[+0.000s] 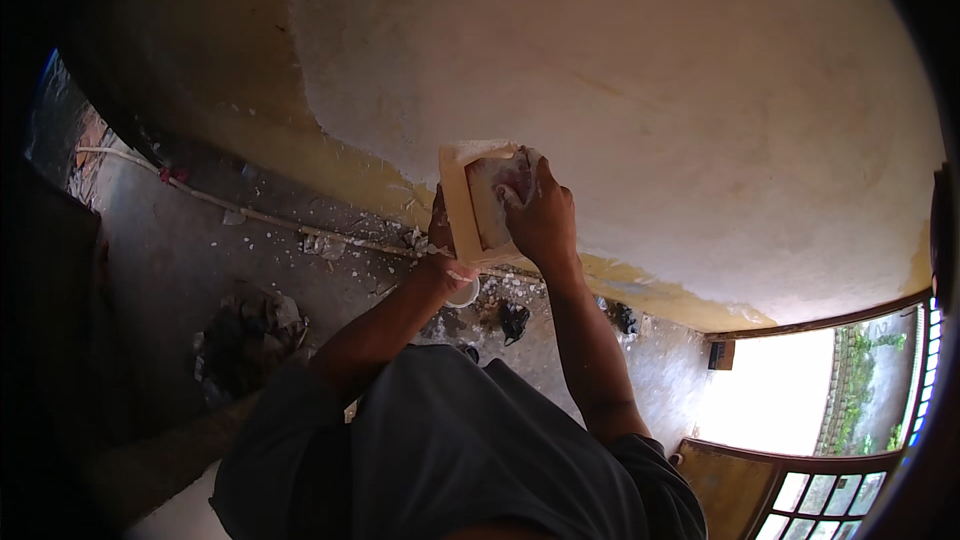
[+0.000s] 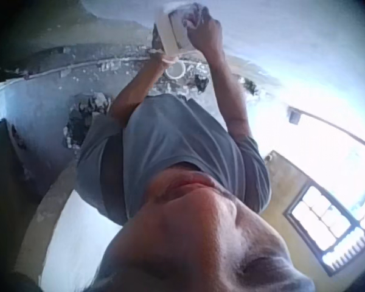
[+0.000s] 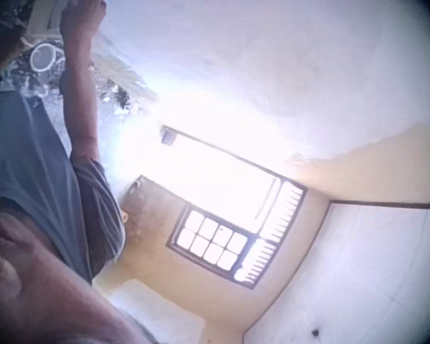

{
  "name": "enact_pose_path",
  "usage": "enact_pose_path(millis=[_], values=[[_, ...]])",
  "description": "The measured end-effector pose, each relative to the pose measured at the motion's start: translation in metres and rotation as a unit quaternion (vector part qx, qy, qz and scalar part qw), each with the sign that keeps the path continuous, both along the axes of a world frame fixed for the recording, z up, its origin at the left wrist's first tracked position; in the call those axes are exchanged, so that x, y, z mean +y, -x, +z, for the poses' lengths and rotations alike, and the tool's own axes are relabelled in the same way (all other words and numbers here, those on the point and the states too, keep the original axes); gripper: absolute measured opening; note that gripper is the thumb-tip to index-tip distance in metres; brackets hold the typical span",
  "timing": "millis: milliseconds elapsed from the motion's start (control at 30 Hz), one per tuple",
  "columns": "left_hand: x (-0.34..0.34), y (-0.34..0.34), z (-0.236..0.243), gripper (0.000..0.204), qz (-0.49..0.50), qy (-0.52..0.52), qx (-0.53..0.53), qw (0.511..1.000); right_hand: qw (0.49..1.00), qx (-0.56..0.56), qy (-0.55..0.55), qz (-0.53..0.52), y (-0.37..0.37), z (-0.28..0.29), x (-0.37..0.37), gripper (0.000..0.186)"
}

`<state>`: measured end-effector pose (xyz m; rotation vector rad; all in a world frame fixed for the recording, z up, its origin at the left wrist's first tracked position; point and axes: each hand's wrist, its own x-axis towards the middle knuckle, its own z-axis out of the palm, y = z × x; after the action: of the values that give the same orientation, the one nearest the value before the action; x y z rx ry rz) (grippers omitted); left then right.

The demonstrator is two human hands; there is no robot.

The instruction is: The person applies a white plaster or filler material to an indoor wall using a spreader. The person periodically scrapes more material from a rectangular container and smooths it onto different sections of the wall.

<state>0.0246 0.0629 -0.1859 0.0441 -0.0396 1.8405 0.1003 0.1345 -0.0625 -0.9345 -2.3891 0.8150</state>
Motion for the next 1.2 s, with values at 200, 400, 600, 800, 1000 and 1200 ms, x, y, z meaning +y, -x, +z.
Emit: enact_pose_path(millis=[200, 400, 600, 800, 1000, 1200], values=[[0.008, -0.008, 0.006, 0.061, 0.005, 0.025, -0.021, 0.999, 0.999, -0.034, -0.004, -0.027, 0.0, -0.005, 0.002, 0.047], [0.014, -0.01, 0.014, 0.057, 0.012, 0.038, -0.021, 0.999, 0.995, -0.032, -0.03, -0.091, -0.012, -0.008, 0.016, 0.046], [0.024, -0.011, 0.01, 0.058, -0.019, 0.038, -0.037, 0.998, 0.996, 0.026, -0.07, -0.054, -0.015, -0.037, 0.032, 0.054], [0.022, -0.009, 0.022, 0.059, -0.01, 0.02, -0.008, 1.0, 0.974, 0.153, 0.161, -0.045, -0.044, -0.003, 0.054, 0.046], [0.021, -0.008, 0.036, 0.06, -0.008, 0.004, 0.025, 1.0, 0.919, 0.256, 0.295, -0.054, -0.065, 0.005, 0.067, 0.04], [0.011, -0.014, 0.064, 0.061, -0.011, -0.044, 0.082, 0.996, 0.851, 0.344, 0.389, -0.077, -0.093, 0.012, 0.103, 0.035]])
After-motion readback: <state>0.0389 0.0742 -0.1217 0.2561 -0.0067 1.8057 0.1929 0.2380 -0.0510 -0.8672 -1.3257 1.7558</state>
